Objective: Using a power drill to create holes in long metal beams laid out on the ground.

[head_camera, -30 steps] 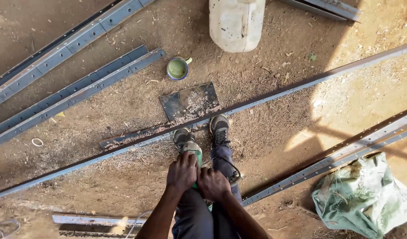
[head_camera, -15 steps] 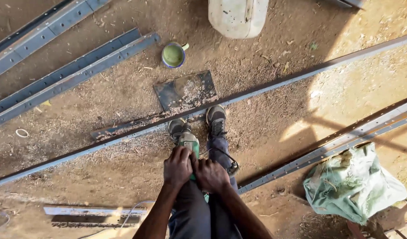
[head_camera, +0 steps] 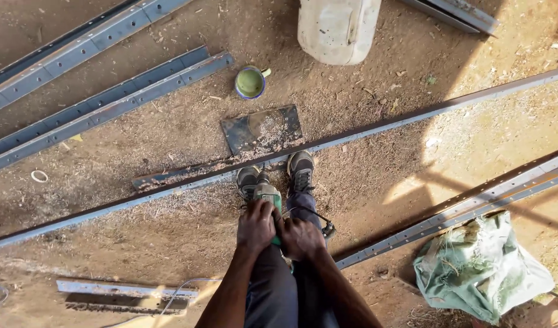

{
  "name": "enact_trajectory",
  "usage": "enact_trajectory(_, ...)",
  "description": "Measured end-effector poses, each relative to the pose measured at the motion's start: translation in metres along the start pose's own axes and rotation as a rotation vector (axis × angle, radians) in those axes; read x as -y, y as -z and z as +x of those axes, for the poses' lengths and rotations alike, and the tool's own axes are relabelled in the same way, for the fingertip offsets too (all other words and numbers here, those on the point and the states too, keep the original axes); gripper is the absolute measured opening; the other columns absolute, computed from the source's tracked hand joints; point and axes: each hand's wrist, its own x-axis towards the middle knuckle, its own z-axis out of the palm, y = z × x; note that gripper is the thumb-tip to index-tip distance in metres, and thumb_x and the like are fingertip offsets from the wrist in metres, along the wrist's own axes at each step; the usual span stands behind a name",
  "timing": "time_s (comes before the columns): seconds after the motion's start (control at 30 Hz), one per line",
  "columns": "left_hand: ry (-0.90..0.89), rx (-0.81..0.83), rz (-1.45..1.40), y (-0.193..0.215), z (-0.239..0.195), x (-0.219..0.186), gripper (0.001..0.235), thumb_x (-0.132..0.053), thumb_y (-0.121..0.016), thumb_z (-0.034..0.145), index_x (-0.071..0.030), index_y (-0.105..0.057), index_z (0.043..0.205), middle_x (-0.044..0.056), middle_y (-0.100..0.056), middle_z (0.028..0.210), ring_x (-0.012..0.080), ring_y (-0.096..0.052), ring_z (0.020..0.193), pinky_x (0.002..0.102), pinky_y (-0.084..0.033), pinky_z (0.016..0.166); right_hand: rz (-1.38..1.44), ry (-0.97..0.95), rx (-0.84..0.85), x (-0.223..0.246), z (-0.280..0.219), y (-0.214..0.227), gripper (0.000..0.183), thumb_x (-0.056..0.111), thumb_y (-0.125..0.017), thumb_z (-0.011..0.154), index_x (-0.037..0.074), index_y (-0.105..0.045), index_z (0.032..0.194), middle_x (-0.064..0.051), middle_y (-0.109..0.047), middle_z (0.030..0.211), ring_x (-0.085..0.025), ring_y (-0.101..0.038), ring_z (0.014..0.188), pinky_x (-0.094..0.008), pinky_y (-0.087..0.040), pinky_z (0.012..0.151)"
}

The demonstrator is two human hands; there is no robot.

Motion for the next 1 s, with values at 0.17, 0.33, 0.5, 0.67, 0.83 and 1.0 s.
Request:
enact_trajectory(0.17, 0.034, -0.012, 0.006, -0.001, -0.002, -0.003, 0.009, -0.02, -0.059, 0.086, -0.022, -0.056, 0.095, 0.002, -0.057, 0.099, 0.0332, -0.07, 0.082, 0.051, -0.062, 0.054, -0.011, 0.046, 0.023, -0.004, 0.002, -0.004, 0.033, 0.028, -0.057, 0.077, 0.006, -0.061, 0.101, -0.011, -0.058, 0.069, -0.034, -0.067, 0.057, -0.044, -0.057, 0.045)
enact_trajectory(0.33, -0.002, -0.037, 0.029, 0.004, 0.001, -0.007, 0.008, -0.019, -0.058, 0.086, -0.024, -0.055, 0.092, -0.001, -0.055, 0.092, 0.0278, -0.069, 0.081, 0.043, -0.062, 0.054, 0.121, -0.058, 0.169, -0.003, 0.002, -0.009, 0.029, 0.028, -0.056, 0.077, 0.006, -0.06, 0.095, -0.014, -0.059, 0.075, -0.04, -0.069, 0.061, -0.05, -0.058, 0.048)
enact_trajectory(0.5, -0.022, -0.057, 0.032, -0.005, 0.001, -0.004, 0.006, -0.019, -0.057, 0.088, -0.023, -0.055, 0.093, 0.001, -0.055, 0.092, 0.0293, -0.068, 0.078, 0.044, -0.062, 0.054, 0.157, -0.068, 0.258, -0.004, 0.009, 0.025, 0.034, 0.03, -0.058, 0.078, 0.004, -0.058, 0.099, -0.018, -0.061, 0.082, -0.045, -0.071, 0.072, -0.055, -0.06, 0.057)
enact_trajectory(0.67, -0.033, -0.1, 0.059, -0.003, 0.007, -0.005, 0.007, -0.018, -0.056, 0.087, -0.024, -0.056, 0.091, -0.001, -0.054, 0.091, 0.026, -0.067, 0.08, 0.041, -0.061, 0.053, 0.159, -0.086, 0.359, -0.007, 0.016, 0.029, 0.035, 0.027, -0.052, 0.079, 0.006, -0.054, 0.107, -0.018, -0.063, 0.087, -0.046, -0.073, 0.077, -0.056, -0.06, 0.062)
enact_trajectory(0.83, -0.03, -0.098, 0.051, 0.002, 0.011, -0.006, 0.006, -0.019, -0.056, 0.088, -0.024, -0.057, 0.091, 0.0, -0.054, 0.09, 0.0264, -0.066, 0.08, 0.042, -0.061, 0.052, 0.163, -0.074, 0.328, -0.008, 0.02, 0.031, 0.037, 0.025, -0.057, 0.076, 0.004, -0.057, 0.106, -0.019, -0.064, 0.087, -0.046, -0.073, 0.079, -0.056, -0.061, 0.063)
enact_trajectory(1.0, -0.032, -0.081, 0.041, -0.001, 0.011, -0.005, 0.007, -0.019, -0.056, 0.088, -0.024, -0.056, 0.092, 0.0, -0.054, 0.091, 0.0278, -0.067, 0.08, 0.044, -0.061, 0.052, 0.195, -0.056, 0.266, -0.019, 0.009, -0.001, 0.041, 0.029, -0.061, 0.073, 0.006, -0.058, 0.106, -0.02, -0.062, 0.086, -0.047, -0.072, 0.075, -0.057, -0.061, 0.059)
